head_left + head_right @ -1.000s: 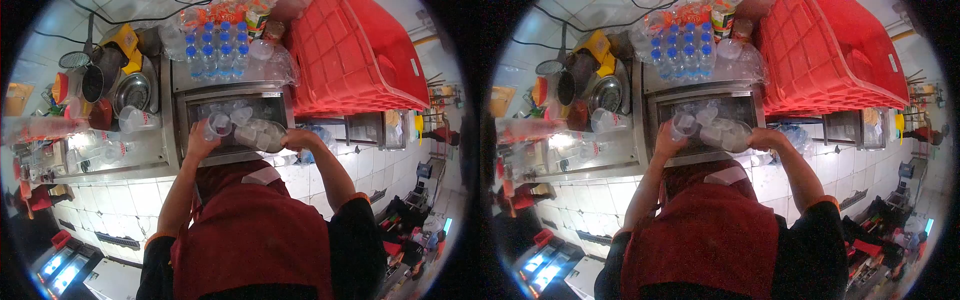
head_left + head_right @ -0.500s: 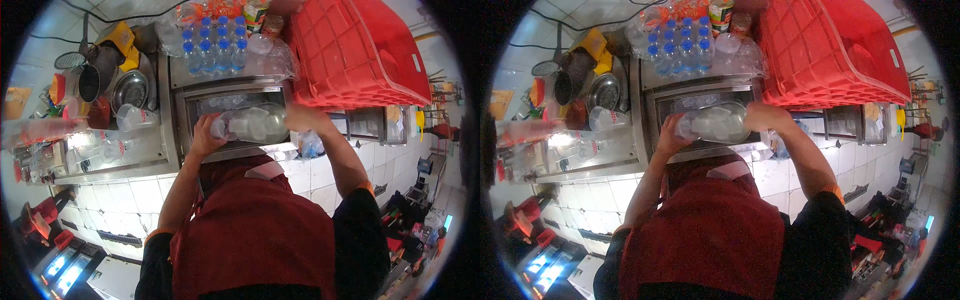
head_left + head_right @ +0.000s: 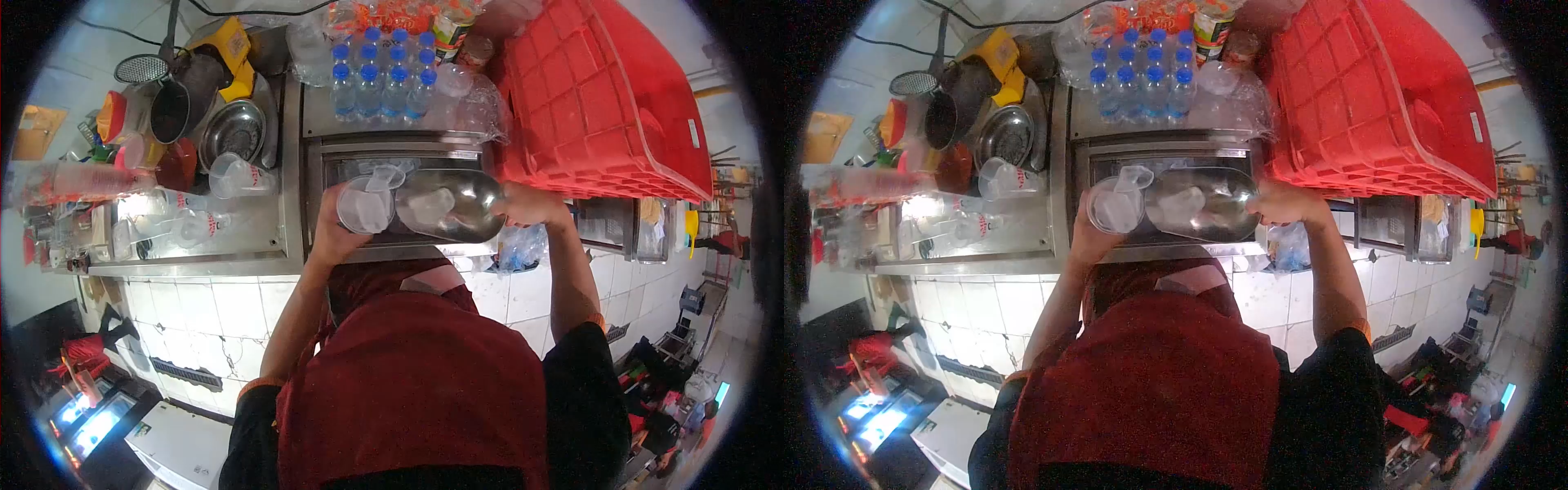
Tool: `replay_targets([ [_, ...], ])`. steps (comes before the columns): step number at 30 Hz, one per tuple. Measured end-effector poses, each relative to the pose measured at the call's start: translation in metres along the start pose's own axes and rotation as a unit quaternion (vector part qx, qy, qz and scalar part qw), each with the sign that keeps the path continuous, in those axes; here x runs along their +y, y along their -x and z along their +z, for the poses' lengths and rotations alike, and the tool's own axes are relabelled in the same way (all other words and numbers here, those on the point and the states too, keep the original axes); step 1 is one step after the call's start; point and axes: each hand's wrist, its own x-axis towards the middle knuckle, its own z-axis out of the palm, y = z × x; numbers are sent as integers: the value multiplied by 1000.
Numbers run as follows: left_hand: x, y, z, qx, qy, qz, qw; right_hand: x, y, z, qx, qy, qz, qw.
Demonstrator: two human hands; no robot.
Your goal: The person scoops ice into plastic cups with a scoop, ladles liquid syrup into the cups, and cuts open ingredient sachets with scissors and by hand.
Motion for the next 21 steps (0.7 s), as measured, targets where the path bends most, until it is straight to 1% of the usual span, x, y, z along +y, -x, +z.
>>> replay_targets([
  [1, 0, -3, -3, 15, 80, -11, 997, 3, -3, 0, 9, -39, -5, 999],
  [2, -3, -3, -8, 16, 78, -7, 997, 6, -5, 2, 12, -38, -8, 999],
  [4, -14, 10, -23, -20, 76, -41, 996, 17, -11, 11, 43, -66, -14, 997],
  [5, -16, 11, -28, -16, 73, -37, 996, 23, -16, 13, 54, -74, -19, 996],
  [7, -17, 21, -37, 19, -73, -51, 996, 48, -31, 19, 7, -93, -13, 996],
  [8, -10, 28, -42, 25, -77, -53, 995, 57, -37, 24, 40, -15, -6, 999],
  [9, 2, 32, -48, 69, -41, -33, 996, 70, -48, 26, 39, -10, -14, 999],
  [10, 10, 40, -54, 114, -6, -15, 993, 87, -62, 29, 16, 54, -50, 997],
  [11, 3, 54, -60, 125, -13, -16, 992, 96, -72, 37, -3, 45, -56, 997],
  [12, -11, 70, -68, 205, 95, -85, 970, 105, -82, 44, -21, 36, -61, 997],
  [13, -18, 80, -76, 283, 202, -147, 926, 111, -89, 55, -35, -45, -36, 998],
  [14, -16, 83, -83, 308, 134, -115, 935, 131, -102, 65, -34, -37, -93, 994],
  [15, -28, 89, -90, 327, 126, -111, 930, 130, -109, 73, -12, -25, -97, 995],
  [16, -53, 97, -96, 376, 62, -119, 917, 129, -116, 81, 10, -13, -99, 995],
  [17, -59, 96, -101, 416, 42, -130, 899, 113, -120, 90, 56, 0, -48, 997],
  [18, -65, 94, -105, 455, 22, -143, 879, 99, -124, 92, 60, 34, -35, 997],
  [19, -61, 85, -105, 467, 16, -138, 873, 85, -129, 94, 66, 64, -22, 995],
  [20, -56, 78, -105, 462, -92, -120, 874, 76, -140, 101, 139, 88, 0, 986],
  [21, -52, 73, -108, 450, -199, -105, 864, 66, -153, 104, 132, 94, -9, 987],
])
